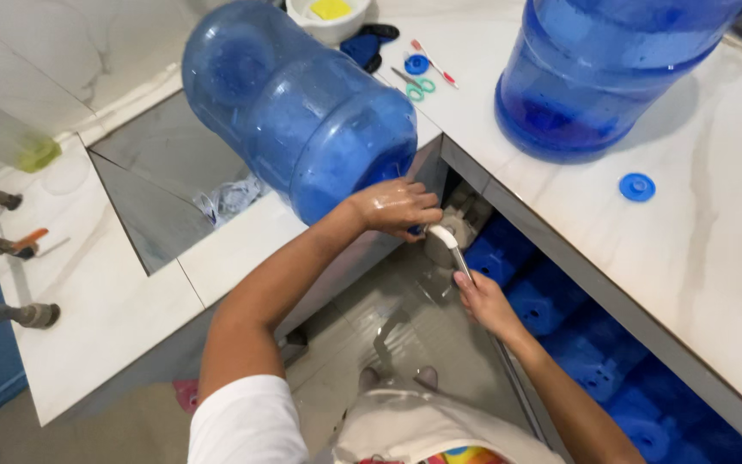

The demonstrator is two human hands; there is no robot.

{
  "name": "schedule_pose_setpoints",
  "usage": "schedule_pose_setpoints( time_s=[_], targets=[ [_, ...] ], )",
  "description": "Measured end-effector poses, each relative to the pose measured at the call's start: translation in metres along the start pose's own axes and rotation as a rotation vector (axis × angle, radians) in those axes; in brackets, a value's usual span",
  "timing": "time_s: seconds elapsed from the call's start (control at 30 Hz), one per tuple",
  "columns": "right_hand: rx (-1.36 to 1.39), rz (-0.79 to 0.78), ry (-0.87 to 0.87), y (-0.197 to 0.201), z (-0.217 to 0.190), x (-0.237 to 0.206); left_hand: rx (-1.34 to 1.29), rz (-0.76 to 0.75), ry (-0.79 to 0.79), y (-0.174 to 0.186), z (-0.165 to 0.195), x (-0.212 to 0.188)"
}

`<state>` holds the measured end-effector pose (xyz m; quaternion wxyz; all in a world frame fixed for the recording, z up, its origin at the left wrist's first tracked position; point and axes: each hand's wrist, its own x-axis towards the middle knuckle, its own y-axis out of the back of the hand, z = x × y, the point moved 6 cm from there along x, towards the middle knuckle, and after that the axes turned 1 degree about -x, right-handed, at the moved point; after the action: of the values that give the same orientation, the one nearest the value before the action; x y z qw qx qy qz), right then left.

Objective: The person cleans large blue water jugs by rinsing them under a tap, scrubbing the caps with a toothbrush and sponge, and brushing the interior with a long-handled brush. The person then places the cleaned jugs on a counter and seals them with a heat gun.

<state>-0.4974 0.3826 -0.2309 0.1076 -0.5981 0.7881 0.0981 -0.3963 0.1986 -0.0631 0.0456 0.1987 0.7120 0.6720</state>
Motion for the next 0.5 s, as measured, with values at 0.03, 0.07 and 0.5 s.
schedule_pose_setpoints(
  time_s=[0.03, 0.07, 0.5],
  targets=[
    [-0.056, -0.04, -0.016, 0.0, 0.001, 0.003, -0.008, 0.011, -0.005, -0.001, 0.001, 0.0],
    [-0.112, -0.08, -0.012, -0.001, -0.001, 0.008, -0.023, -0.005, -0.015, -0.004, 0.003, 0.001],
    [-0.246, 0.1, 0.256, -0.006, -0.032, 0.025, 0.006, -0.064, -0.01, -0.01, 0.012, -0.001]
  ],
)
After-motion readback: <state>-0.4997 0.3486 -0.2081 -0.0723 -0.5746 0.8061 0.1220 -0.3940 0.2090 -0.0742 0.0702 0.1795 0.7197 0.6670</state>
